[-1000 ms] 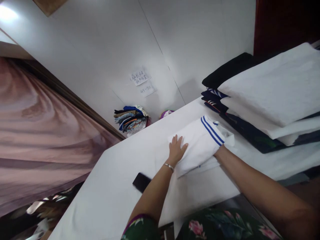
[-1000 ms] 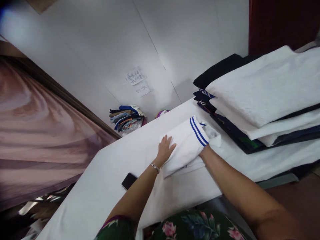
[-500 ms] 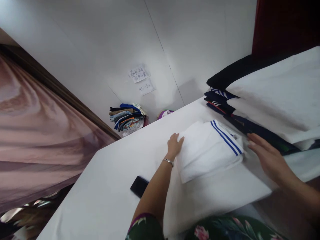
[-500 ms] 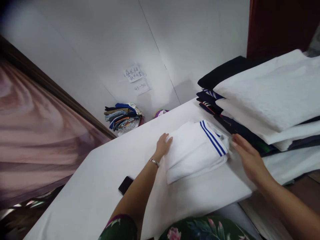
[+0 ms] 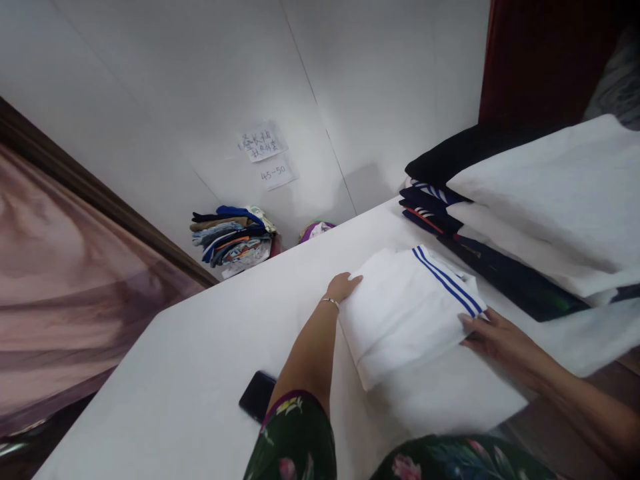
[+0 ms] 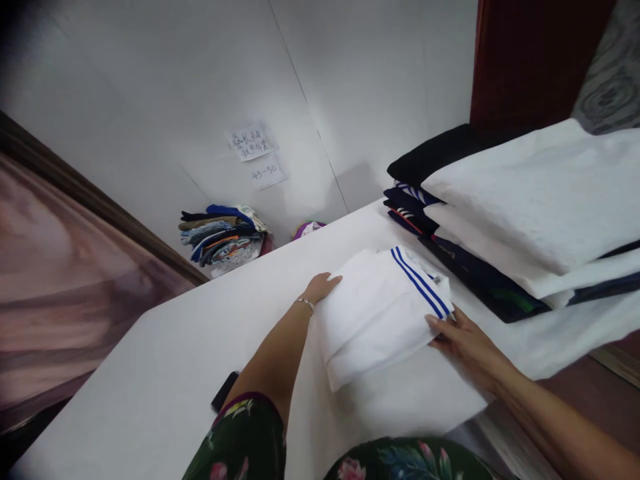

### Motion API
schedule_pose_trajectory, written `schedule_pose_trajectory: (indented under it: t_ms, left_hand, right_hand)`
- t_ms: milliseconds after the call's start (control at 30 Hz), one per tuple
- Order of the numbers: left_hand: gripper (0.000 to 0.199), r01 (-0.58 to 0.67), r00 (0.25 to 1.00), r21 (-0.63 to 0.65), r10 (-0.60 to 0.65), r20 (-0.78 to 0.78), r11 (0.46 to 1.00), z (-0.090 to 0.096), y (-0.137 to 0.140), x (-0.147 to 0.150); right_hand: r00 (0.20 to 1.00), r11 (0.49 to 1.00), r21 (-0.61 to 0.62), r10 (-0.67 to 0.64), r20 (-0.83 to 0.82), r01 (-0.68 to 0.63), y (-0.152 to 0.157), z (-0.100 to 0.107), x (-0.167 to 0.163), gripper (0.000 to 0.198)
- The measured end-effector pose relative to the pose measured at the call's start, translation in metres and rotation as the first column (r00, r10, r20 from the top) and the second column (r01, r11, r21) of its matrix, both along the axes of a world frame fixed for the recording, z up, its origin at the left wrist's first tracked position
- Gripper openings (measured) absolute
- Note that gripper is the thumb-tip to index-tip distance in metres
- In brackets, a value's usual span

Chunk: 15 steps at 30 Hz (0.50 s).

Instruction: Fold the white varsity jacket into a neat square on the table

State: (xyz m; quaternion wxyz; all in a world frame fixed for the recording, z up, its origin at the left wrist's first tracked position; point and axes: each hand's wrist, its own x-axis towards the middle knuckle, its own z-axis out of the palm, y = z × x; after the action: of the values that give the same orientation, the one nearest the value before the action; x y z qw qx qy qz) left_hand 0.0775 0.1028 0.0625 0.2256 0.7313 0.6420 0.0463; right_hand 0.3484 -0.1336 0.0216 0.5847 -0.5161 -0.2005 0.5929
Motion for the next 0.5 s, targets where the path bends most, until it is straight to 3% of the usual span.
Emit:
schedule_pose_trajectory:
  t_ms: [167, 267, 333, 433, 500]
  left_hand:
    - [0.058, -0.121, 0.990, -0.084, 0.127, 0.064, 0.989, 0.004, -0.027, -0.035]
    - [0.060, -0.194, 0.971, -0.161, 0.213, 0.108, 0.968, -0.002, -0.075, -0.057]
    - [0.064, -0.231, 0.942, -0.245, 0.280, 0.184, 0.941, -0.009, -0.111, -0.065]
    - [0.061, -0.247, 0.831, -0.442, 0.423, 0.361, 0.862, -0.015, -0.149, -0.071]
    - [0.053, -0.296, 0.760, -0.458, 0.497, 0.419, 0.838, -0.013, -0.156, -0.075]
  right_hand:
    - [0.996, 0.997, 0.039, -0.065, 0.055, 0.063, 0.052, -0.001, -0.009, 0.046]
    - [0.997, 0.991, 0.131, -0.037, 0.068, 0.028, 0.093, 0.000, -0.003, 0.056]
    - [0.984, 0.995, 0.100, -0.020, 0.175, 0.002, 0.121, 0.000, 0.005, 0.065]
    - [0.897, 0.999, -0.017, 0.040, 0.440, -0.036, 0.151, -0.002, 0.018, 0.067]
    - [0.772, 0.999, -0.014, 0.049, 0.633, -0.052, 0.158, -0.003, 0.022, 0.066]
